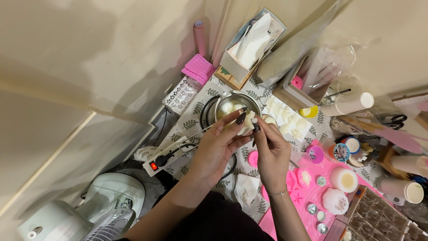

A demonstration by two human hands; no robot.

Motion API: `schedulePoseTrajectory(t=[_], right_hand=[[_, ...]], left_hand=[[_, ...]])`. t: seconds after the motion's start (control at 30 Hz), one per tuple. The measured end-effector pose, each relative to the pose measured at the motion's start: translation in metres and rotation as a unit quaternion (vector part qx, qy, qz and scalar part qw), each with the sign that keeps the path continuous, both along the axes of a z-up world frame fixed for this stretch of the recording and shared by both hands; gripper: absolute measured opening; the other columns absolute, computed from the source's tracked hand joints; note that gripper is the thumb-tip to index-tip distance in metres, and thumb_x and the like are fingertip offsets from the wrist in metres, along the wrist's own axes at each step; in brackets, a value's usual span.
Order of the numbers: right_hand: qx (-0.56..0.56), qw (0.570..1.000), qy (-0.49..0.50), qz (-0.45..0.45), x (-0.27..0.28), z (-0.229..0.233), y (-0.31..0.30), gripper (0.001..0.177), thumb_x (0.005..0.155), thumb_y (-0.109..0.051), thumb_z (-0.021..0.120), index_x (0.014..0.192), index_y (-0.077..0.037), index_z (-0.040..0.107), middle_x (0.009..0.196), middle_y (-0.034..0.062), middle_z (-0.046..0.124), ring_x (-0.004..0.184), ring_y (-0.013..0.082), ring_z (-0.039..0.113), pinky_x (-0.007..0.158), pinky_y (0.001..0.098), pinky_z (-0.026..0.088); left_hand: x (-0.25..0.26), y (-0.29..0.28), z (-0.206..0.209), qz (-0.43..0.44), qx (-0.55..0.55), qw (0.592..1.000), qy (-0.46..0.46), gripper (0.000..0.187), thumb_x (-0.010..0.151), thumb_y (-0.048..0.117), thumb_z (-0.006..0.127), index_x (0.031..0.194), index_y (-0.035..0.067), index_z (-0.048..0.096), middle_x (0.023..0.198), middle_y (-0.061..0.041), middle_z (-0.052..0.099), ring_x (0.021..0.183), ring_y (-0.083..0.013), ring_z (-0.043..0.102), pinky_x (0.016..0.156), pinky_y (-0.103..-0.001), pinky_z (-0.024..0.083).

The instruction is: Removing molded wax stars from a silicone mold and preparing for melting more wax.

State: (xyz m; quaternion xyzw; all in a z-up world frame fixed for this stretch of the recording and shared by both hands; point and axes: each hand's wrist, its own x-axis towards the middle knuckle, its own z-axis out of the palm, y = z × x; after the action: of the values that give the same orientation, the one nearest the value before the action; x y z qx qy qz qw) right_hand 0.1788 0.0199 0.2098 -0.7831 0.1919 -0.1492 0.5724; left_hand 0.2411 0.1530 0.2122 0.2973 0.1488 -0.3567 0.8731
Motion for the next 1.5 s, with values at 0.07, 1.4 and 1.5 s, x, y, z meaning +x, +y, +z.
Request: schedulePoseTrajectory(t=[0.07,1.4,1.5], right_hand=[[0.001,1.0,0.002,0.0,0.001,-0.001,-0.001,0.032,0.103,-0.007,0.06,0.133,-0.003,0.069,0.088,-0.0018,0.057,0.075,0.0043,0.048,0.065,0.019,0.041],[-0.119,0.975,0.177,0.056,0.027,-0.038,-0.032,0.028,0.094,-0.012,0.061,0.119,-0.008,0.072,0.083,0.0134,0.077,0.071,0.0183,0.077,0.066,0.0322,0.058],[-0.132,0.975,0.173,0.045,0.025,-0.043,-0.031,0.026,0.094,-0.012,0.063,0.118,-0.005,0.071,0.086,0.0135,0.077,0.071,0.02,0.077,0.066,0.0333,0.058]], left_hand=[[0.001,-0.001,-0.002,0.001,-0.003,1.0,0.005,0.044,0.096,0.014,0.066,0.137,0.0,0.058,0.115,-0.008,0.07,0.1,-0.0151,0.069,0.09,-0.031,0.058],[0.026,-0.016,-0.013,0.027,0.037,0.995,-0.089,0.041,0.099,0.015,0.064,0.138,0.002,0.062,0.101,-0.003,0.068,0.091,-0.011,0.068,0.089,-0.03,0.061],[0.027,-0.017,-0.011,0.017,0.042,0.994,-0.104,0.045,0.101,0.016,0.06,0.145,0.004,0.057,0.106,-0.003,0.068,0.093,-0.0112,0.067,0.092,-0.03,0.06]])
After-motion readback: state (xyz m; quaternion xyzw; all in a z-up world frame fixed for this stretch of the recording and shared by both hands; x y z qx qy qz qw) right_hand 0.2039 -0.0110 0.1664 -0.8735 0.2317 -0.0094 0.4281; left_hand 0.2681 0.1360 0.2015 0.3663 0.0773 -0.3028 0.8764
